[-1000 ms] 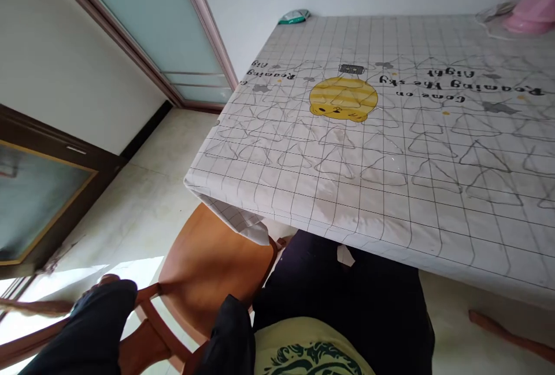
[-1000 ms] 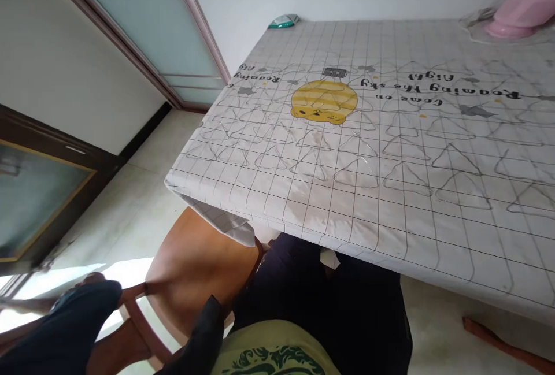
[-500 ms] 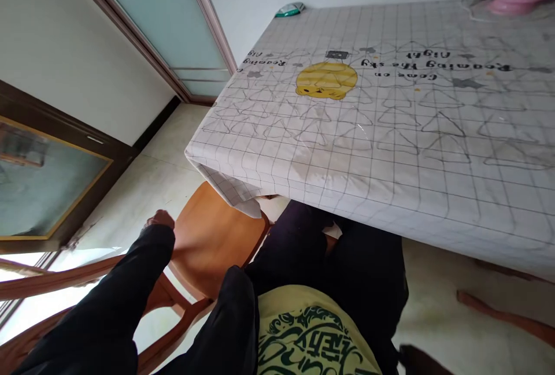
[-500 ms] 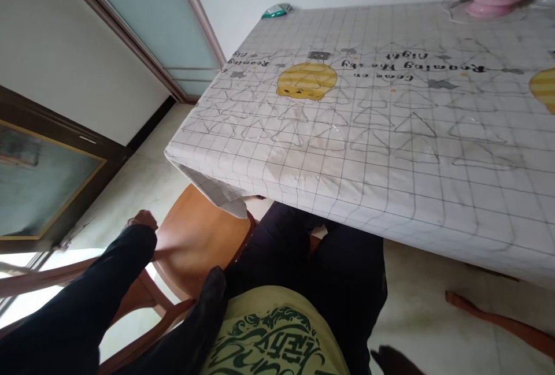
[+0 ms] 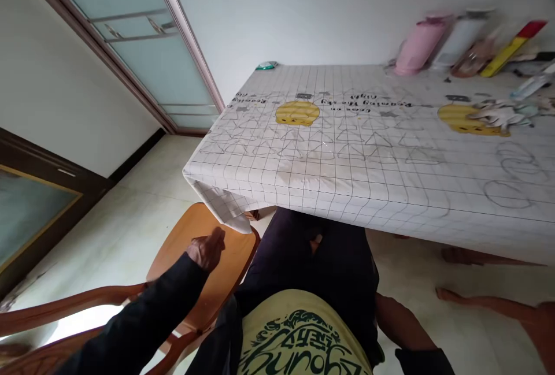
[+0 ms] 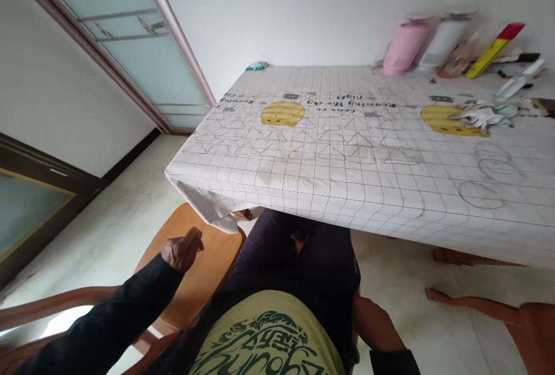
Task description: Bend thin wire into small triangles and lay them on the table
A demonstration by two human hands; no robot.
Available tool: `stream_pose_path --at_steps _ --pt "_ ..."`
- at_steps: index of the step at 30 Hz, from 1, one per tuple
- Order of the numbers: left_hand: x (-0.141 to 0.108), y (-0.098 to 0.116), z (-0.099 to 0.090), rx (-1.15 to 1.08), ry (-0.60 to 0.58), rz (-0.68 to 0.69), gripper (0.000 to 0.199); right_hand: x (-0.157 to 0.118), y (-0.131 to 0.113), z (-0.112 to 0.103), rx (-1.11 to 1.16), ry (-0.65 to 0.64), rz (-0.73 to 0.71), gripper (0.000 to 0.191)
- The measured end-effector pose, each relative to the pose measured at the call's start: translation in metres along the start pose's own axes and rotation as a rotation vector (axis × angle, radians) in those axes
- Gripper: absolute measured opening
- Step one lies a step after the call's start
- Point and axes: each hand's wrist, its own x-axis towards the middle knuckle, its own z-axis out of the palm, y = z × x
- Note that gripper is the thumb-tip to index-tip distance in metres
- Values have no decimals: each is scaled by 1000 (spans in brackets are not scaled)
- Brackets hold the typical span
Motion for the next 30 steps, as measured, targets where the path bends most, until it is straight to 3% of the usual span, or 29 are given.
stream_pose_path --at_steps 3,6,9,11,15,20,23,30 --pt "4 54 15 -493 64 -44 46 -8 -30 -23 130 38 -67 34" --pt "18 122 32 -916 82 -44 57 -16 -76 -66 475 161 -283 41" --pt "33 178 48 -1273 40 -50 54 -24 -124 -106 867 149 -393 47" --pt "40 199 56 -1380 -31 -7 51 -27 -148 -124 1036 144 -411 51" --pt "38 206 62 -1375 -105 -1 49 -27 -169 -136 1196 245 -425 48" --pt "24 193 61 -1014 -34 89 48 -26 -172 -124 1331 320 -449 48" --pt "19 190 64 -913 -82 114 51 -25 -172 -122 1311 373 -447 43" --pt "18 191 76 -1143 -223 70 45 -28 -163 -120 1337 387 -411 31"
